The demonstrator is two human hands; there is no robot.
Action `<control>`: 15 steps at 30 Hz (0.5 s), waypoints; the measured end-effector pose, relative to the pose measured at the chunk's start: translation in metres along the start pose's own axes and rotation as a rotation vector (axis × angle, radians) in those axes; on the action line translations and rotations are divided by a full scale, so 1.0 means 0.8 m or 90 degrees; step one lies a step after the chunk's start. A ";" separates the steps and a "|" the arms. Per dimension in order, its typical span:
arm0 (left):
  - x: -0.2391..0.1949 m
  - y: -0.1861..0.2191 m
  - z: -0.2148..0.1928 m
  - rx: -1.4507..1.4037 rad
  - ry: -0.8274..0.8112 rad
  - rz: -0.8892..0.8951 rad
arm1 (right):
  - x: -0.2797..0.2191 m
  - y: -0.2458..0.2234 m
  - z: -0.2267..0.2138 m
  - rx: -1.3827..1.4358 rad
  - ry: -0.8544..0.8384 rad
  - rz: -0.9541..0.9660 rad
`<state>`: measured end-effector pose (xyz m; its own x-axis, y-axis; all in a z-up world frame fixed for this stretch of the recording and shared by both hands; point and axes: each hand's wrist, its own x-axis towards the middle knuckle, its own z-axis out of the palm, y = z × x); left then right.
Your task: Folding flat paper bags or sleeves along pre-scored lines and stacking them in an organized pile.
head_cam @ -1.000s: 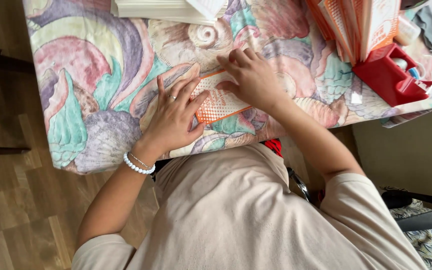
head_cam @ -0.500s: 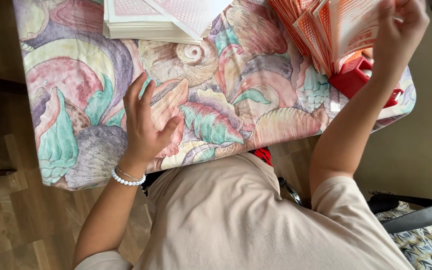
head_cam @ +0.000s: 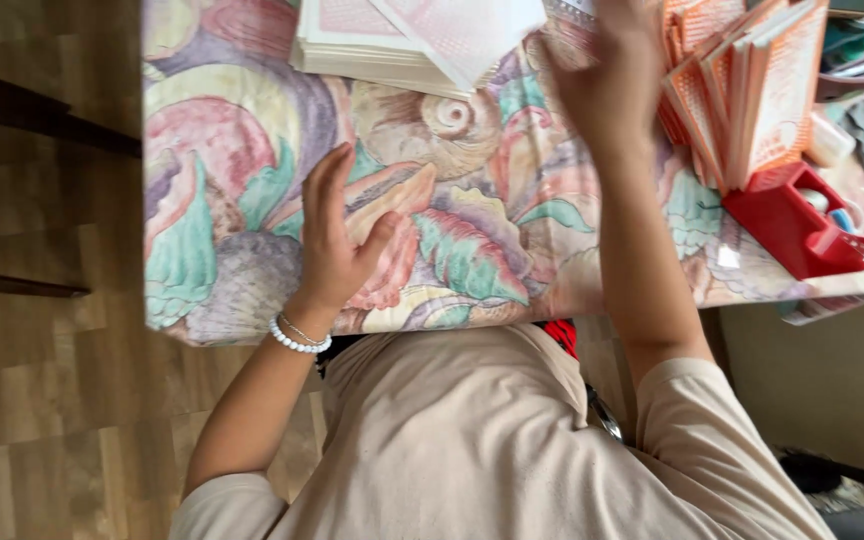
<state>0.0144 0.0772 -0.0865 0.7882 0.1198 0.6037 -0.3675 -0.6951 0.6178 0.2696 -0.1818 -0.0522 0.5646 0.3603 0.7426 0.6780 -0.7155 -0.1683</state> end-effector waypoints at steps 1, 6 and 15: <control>-0.001 -0.002 0.000 0.009 0.002 0.001 | 0.013 -0.036 0.015 0.008 0.004 -0.001; -0.001 -0.003 -0.002 0.012 0.049 -0.008 | 0.023 -0.123 0.118 -0.026 -0.289 -0.222; 0.125 -0.046 0.010 0.313 -0.035 0.127 | 0.062 -0.062 0.082 0.273 -0.126 -0.163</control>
<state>0.1106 0.1088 -0.0534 0.7566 -0.0764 0.6494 -0.2477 -0.9526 0.1765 0.2947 -0.0892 -0.0494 0.4061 0.6267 0.6651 0.9135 -0.2965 -0.2784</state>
